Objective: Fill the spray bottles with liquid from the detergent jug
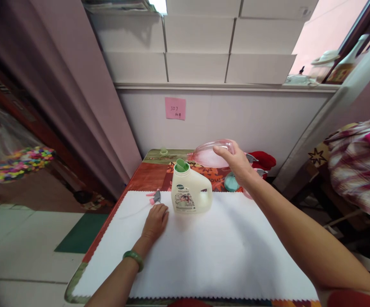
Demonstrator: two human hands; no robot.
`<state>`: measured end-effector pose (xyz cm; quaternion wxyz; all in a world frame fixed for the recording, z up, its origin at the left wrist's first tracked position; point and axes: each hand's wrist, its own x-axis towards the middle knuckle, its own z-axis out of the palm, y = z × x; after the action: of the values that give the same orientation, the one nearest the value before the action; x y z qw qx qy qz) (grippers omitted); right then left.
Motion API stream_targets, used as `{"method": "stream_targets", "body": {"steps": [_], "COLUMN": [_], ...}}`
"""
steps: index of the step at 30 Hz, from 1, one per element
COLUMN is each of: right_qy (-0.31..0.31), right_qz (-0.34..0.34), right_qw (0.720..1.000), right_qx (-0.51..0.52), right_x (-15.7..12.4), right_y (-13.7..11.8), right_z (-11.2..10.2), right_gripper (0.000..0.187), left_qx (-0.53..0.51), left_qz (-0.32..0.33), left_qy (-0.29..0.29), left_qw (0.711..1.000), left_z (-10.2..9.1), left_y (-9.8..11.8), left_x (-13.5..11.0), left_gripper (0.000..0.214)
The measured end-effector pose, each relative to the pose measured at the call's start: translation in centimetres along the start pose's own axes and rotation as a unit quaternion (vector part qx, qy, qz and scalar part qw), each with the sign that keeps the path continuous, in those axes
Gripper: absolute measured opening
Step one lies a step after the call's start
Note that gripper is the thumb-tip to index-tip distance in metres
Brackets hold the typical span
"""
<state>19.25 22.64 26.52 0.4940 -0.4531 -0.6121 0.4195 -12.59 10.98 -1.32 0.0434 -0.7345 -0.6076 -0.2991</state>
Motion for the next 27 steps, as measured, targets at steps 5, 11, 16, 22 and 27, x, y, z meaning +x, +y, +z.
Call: {"method": "stream_targets", "body": {"steps": [5, 11, 16, 22, 27], "right_qy": [0.014, 0.025, 0.026, 0.032, 0.04], "right_qz": [0.024, 0.022, 0.013, 0.004, 0.009], "right_qw": [1.0, 0.999, 1.0, 0.999, 0.999], "right_qx": [0.012, 0.0, 0.008, -0.018, -0.017], "right_x": [-0.2, -0.4, -0.2, -0.3, -0.5], "right_y": [-0.8, -1.4, -1.2, -1.8, -2.6], "right_z": [-0.1, -0.2, -0.5, -0.5, -0.5], "right_gripper": [0.057, 0.061, 0.06, 0.061, 0.059], "left_qx": [-0.001, 0.002, 0.006, 0.006, 0.005], "left_qz": [-0.003, -0.003, 0.0, 0.0, -0.002], "left_qy": [0.003, 0.003, 0.001, 0.001, 0.002], "left_qw": [1.0, 1.0, 1.0, 1.0, 1.0], "left_z": [0.0, 0.0, 0.1, 0.1, 0.0], "left_y": [0.0, -0.1, -0.2, -0.2, -0.1], "left_x": [0.0, -0.1, -0.1, -0.1, -0.1], "left_gripper": [0.014, 0.013, 0.012, 0.012, 0.013]}}
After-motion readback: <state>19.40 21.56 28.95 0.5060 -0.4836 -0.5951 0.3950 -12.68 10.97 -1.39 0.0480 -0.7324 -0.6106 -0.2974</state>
